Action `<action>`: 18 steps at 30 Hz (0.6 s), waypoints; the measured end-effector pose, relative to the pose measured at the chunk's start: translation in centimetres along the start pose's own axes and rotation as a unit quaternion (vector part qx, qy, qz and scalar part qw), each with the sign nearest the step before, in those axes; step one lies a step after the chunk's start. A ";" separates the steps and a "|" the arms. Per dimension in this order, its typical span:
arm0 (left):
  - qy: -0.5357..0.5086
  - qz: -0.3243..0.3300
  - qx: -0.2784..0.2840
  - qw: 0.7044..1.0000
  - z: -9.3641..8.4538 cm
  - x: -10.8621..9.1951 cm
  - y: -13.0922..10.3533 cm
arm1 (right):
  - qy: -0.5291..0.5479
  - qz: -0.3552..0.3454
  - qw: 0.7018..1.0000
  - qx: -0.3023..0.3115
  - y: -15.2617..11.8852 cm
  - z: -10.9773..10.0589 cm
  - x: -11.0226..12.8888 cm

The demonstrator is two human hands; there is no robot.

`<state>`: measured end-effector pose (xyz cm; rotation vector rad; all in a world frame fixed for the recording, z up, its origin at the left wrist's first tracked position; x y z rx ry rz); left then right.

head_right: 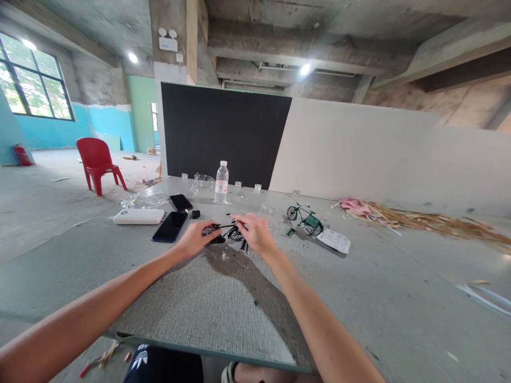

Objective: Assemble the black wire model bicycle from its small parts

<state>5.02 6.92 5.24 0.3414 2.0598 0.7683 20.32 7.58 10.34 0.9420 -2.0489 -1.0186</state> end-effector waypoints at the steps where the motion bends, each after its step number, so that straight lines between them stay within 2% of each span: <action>1: -0.002 0.001 0.000 1.000 0.0 -0.1 0.0 | 0.000 -0.004 1.000 0.000 0.0 0.0 0.1; 8: -0.018 -0.001 0.006 1.000 0.0 -0.2 0.0 | 0.005 -0.030 0.998 0.053 -0.4 0.6 0.2; 12: -0.024 -0.009 0.007 1.000 0.0 0.1 0.1 | 0.019 0.008 0.996 0.083 -0.7 1.1 -0.8; 18: -0.013 -0.013 0.005 1.000 0.1 0.2 0.2 | 0.067 0.052 0.994 0.066 -0.7 1.4 -1.5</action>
Point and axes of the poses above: each hand's wrist, its own y-axis towards the middle knuckle, its own z-axis out of the palm, x = y × z, the point moved 10 cm from there along y, towards the middle knuckle, and after that the axes turned 14 degrees about -x, right-handed, at the moved point
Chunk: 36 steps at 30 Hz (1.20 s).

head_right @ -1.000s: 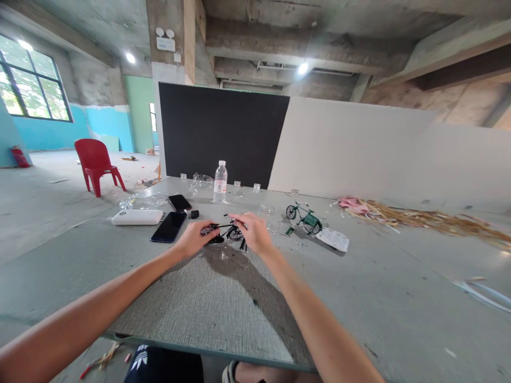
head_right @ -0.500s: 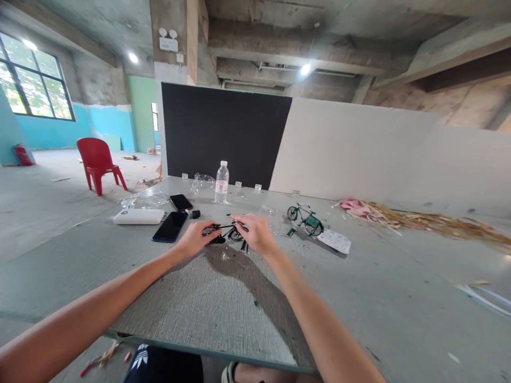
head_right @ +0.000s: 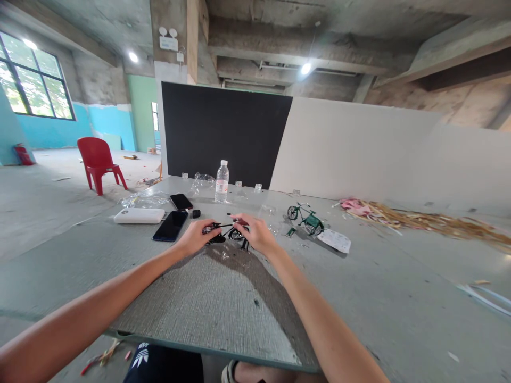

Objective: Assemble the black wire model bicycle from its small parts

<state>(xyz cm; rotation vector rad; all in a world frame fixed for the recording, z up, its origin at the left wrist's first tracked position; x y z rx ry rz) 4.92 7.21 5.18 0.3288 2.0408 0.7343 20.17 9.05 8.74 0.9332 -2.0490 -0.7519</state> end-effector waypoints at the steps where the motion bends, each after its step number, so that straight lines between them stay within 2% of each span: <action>1: 0.000 0.001 0.000 1.000 0.0 0.0 0.0 | 0.010 0.005 1.000 -0.004 0.0 0.0 -0.1; 9: 0.003 0.004 0.004 1.000 0.1 -0.1 0.1 | 0.040 0.008 0.999 -0.003 0.3 0.2 -0.3; 16: 0.011 0.011 -0.008 1.000 0.1 0.0 0.2 | -0.044 -0.060 0.996 -0.042 0.1 -0.6 0.6; 21: 0.005 0.014 -0.008 1.000 0.2 -0.1 0.1 | -0.093 -0.125 0.988 -0.015 0.0 -0.4 2.1; 25: 0.006 0.015 -0.011 1.000 0.2 -0.1 0.2 | -0.116 -0.138 0.984 -0.008 0.2 -0.4 2.4; 31: -0.001 0.015 -0.008 1.000 0.4 -0.1 0.2 | -0.079 -0.120 0.990 0.015 0.4 -0.4 1.7; 36: -0.002 0.004 -0.014 1.000 0.3 0.2 0.2 | 0.005 -0.030 0.999 0.023 0.2 0.3 -0.4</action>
Point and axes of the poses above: each hand's wrist, its own y-axis towards the middle knuckle, its own z-axis out of the palm, x = y × z, the point moved 10 cm from there along y, towards the middle knuckle, and after that the axes turned 14 degrees about -x, right-handed, at the moved point
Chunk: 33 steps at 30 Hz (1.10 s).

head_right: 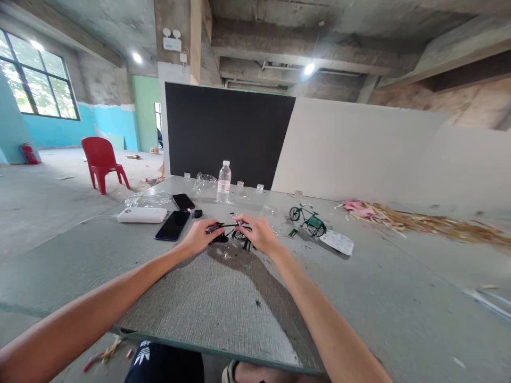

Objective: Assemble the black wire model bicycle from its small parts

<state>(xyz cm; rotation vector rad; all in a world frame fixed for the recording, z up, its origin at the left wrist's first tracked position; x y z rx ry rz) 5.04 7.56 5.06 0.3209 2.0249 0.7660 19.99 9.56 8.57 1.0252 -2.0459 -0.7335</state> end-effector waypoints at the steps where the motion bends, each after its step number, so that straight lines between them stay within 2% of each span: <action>1: -0.004 -0.007 -0.003 1.000 -0.1 0.2 0.0 | 0.025 0.022 0.999 -0.001 -0.1 0.2 -0.4; 6: -0.075 -0.051 -0.030 0.995 -0.6 1.1 0.3 | 0.104 0.112 0.988 -0.002 -0.2 0.6 -1.1; 10: -0.132 -0.094 -0.023 0.987 -0.6 1.5 0.3 | 0.154 0.158 0.975 0.015 -0.2 0.7 -0.6; 19: -0.131 -0.084 -0.010 0.988 -0.8 1.1 0.5 | 0.170 0.205 0.964 0.019 -0.5 0.9 -0.7; 33: -0.157 -0.101 0.010 0.982 -0.4 1.0 0.2 | 0.269 0.265 0.925 0.044 -0.8 1.4 -1.1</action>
Point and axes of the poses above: each hand's wrist, its own y-axis towards the middle knuckle, its own z-axis out of the palm, x = y × z, the point moved 10 cm from there along y, towards the middle knuckle, and after that the axes turned 14 degrees about -x, right-handed, at the moved point
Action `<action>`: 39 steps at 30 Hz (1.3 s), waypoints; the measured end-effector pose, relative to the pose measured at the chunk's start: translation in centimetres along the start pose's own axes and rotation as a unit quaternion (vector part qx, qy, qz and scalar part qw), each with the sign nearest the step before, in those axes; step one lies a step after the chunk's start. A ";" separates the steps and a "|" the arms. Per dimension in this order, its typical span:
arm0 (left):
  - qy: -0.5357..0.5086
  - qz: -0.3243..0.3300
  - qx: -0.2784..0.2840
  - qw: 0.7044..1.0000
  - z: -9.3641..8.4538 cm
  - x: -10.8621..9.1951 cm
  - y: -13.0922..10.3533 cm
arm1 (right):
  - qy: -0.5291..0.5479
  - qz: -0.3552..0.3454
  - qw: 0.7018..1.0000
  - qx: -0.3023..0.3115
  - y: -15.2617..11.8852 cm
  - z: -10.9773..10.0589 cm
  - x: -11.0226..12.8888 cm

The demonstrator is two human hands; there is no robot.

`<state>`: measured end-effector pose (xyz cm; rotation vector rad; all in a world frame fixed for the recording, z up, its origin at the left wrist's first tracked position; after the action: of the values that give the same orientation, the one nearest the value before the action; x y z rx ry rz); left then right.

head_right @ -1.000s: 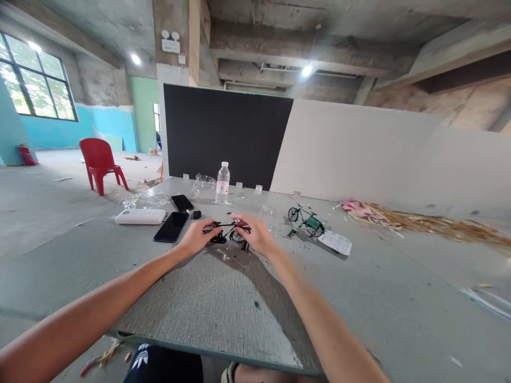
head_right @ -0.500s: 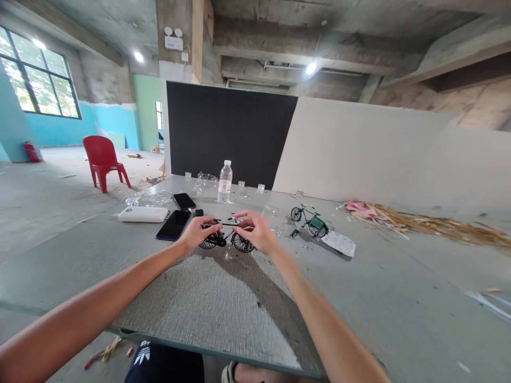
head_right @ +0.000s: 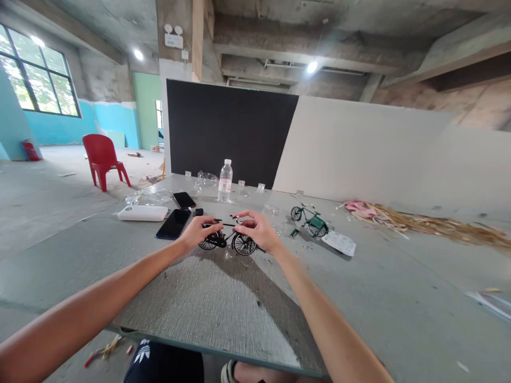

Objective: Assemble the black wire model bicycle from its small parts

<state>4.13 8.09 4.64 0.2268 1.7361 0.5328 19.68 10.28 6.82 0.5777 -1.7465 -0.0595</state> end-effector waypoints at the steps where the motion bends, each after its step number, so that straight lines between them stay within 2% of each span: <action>1: -0.001 0.000 0.001 1.000 0.0 0.0 0.0 | 0.004 0.006 1.000 0.001 0.0 0.0 -0.1; 12: -0.016 -0.012 -0.003 1.000 0.1 0.5 0.0 | 0.020 0.045 0.999 -0.011 -0.1 -0.2 -0.4; 22: -0.003 -0.014 0.009 1.000 0.2 0.2 -0.2 | 0.012 0.038 0.999 -0.002 -0.1 -0.1 -0.9; 25: -0.001 -0.011 0.007 1.000 0.3 0.0 -0.2 | -0.007 0.011 1.000 -0.005 0.0 -0.2 -0.3; 29: 0.004 0.001 -0.021 1.000 -0.3 0.1 0.1 | -0.069 -0.070 0.995 -0.019 0.1 -0.7 0.9; 34: 0.094 0.082 -0.096 0.988 -2.0 -0.6 0.3 | -0.214 -0.159 0.960 -0.090 0.2 -1.8 0.6; 39: 0.155 0.142 -0.084 0.974 -1.5 -1.7 -0.2 | -0.242 -0.169 0.947 -0.124 0.0 -1.2 0.1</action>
<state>3.11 6.81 6.27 0.2848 1.9599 0.9623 20.80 10.50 7.26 0.7112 -2.0495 -0.7053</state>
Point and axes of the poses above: each hand's wrist, its own y-axis towards the middle knuckle, its own z-axis out of the palm, x = y × z, the point moved 10 cm from there along y, towards the middle knuckle, and after that the axes turned 14 degrees about -x, right-handed, at the moved point
